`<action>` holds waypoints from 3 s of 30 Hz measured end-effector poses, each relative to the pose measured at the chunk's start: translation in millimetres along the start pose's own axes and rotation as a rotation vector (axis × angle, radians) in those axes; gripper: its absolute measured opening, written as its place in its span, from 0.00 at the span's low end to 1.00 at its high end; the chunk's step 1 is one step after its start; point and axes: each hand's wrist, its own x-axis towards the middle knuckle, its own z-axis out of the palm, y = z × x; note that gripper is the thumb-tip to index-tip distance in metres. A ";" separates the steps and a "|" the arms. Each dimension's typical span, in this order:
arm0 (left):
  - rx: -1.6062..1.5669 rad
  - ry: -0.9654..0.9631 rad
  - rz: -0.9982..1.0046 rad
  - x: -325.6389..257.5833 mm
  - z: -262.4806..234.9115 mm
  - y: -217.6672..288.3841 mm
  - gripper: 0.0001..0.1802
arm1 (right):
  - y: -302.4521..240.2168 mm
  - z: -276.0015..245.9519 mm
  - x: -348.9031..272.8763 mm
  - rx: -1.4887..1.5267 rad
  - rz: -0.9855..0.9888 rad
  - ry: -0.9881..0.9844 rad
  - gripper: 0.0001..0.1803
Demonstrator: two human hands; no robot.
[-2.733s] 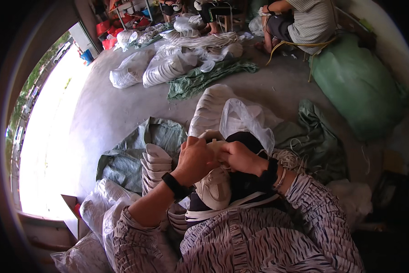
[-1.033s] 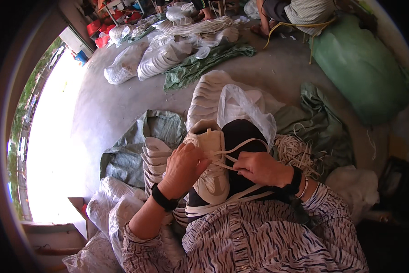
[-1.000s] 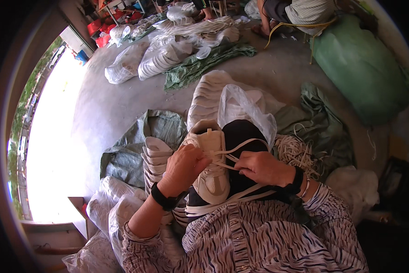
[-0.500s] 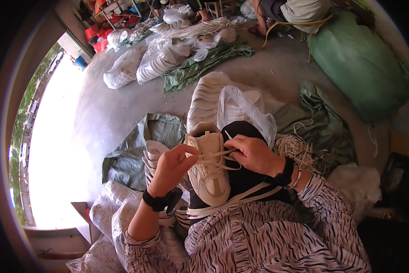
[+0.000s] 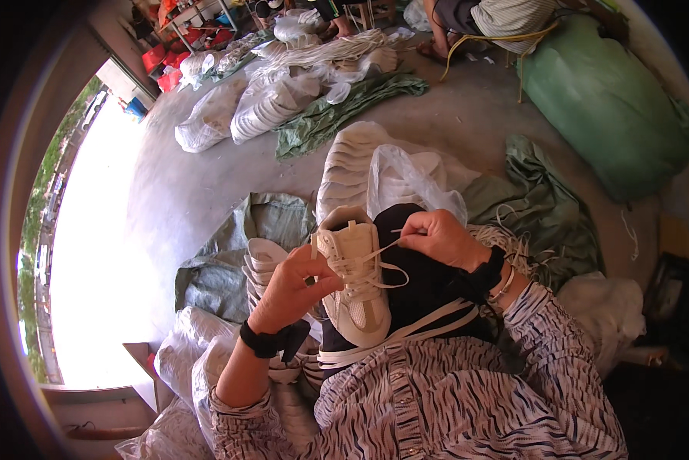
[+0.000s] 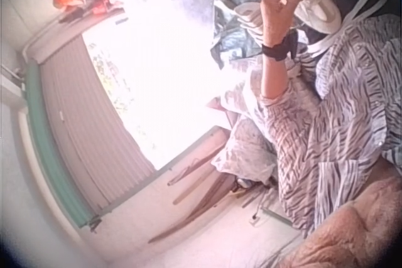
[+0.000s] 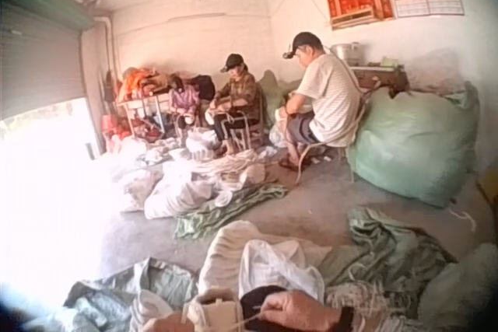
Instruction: Lacing a pair of beige athletic shoes.
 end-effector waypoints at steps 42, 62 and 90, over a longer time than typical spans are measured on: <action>-0.967 0.568 -0.362 -8.9 19.5 -32.9 0.06 | -22.0 30.2 -7.2 -0.788 -0.490 0.086 0.04; -1.089 0.641 -0.395 -5.7 21.0 -43.2 0.05 | -36.0 27.6 1.1 0.049 0.165 -0.328 0.08; -0.911 1.018 -0.409 -73.6 -46.3 -95.1 0.07 | 6.5 -0.1 -32.9 -0.124 -0.074 0.001 0.02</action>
